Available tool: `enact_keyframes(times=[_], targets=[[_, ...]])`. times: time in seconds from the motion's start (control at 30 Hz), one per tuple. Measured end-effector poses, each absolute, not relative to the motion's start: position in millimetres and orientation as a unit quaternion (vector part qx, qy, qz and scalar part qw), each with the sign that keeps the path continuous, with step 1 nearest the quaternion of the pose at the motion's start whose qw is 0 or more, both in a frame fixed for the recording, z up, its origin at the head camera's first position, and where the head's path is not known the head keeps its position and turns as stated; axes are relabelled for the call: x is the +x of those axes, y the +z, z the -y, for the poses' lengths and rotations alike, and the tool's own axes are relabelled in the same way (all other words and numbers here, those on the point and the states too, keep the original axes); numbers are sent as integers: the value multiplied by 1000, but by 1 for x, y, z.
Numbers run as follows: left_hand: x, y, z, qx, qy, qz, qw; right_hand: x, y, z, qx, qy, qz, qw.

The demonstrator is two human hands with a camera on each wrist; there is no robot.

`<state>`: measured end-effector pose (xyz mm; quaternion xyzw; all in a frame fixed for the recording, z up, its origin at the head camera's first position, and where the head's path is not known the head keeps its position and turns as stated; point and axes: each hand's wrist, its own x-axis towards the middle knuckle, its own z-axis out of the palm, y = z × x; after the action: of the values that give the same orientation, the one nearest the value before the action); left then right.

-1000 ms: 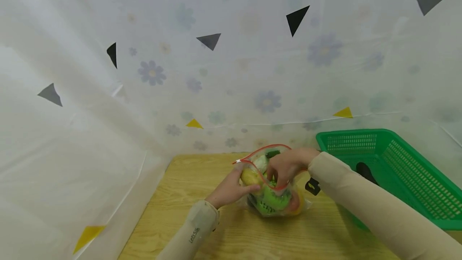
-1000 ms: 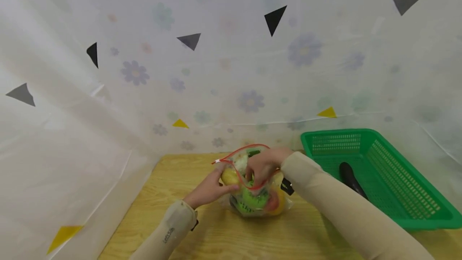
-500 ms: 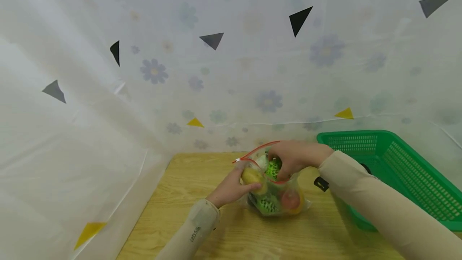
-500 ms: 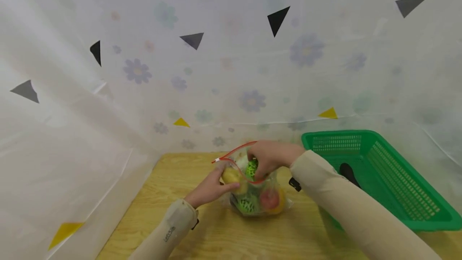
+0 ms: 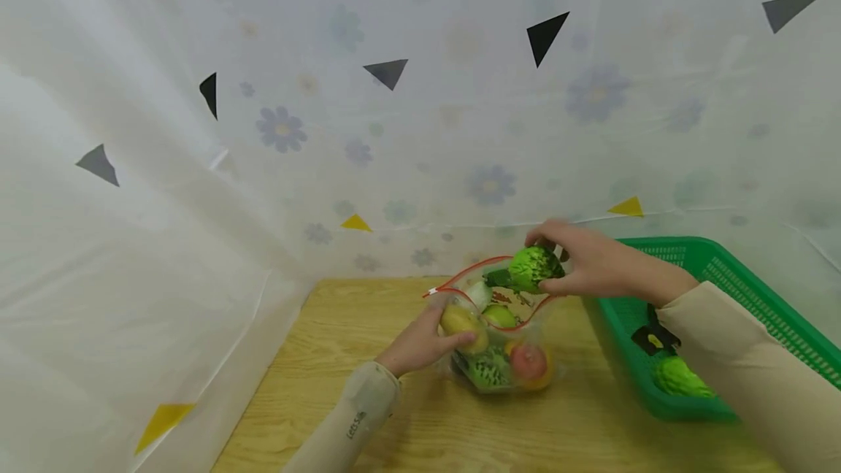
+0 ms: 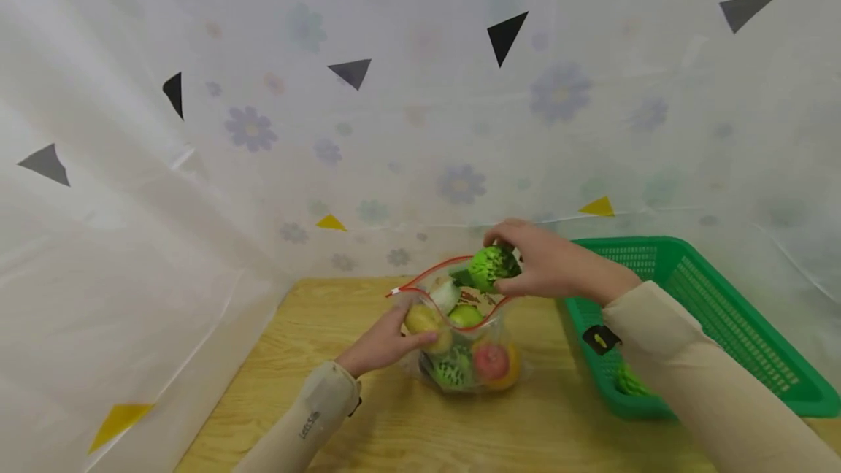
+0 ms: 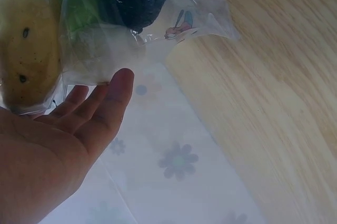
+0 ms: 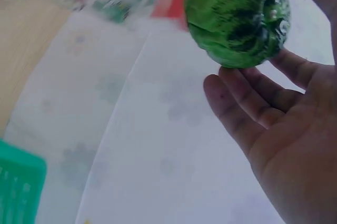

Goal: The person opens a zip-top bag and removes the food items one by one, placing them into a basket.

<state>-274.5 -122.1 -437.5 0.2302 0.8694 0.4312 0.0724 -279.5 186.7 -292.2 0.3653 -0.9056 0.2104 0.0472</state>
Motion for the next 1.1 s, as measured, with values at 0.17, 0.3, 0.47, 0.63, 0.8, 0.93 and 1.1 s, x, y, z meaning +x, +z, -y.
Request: enact_keyframes(times=[0.17,0.3,0.47,0.63,0.8,0.93,1.1], targets=[[-273,-436,123,229,422,-875,66,-273,-299,-228,323,238,911,95],[-272,-435,124,233,425,-872,66,-270,-308,-258,313,211,921,100],[-271,-436,124,229,434,-868,75,-271,-337,-288,305,146,939,52],[-271,-436,124,233,428,-869,91,-274,-362,-311,274,116,955,11],[-271,-436,126,243,427,-864,108,-274,-372,-322,265,99,959,-18],[-270,-435,126,229,431,-864,122,-273,-383,-326,270,104,953,-88],[-271,-435,126,219,440,-861,130,-270,-390,-326,262,119,945,-156]])
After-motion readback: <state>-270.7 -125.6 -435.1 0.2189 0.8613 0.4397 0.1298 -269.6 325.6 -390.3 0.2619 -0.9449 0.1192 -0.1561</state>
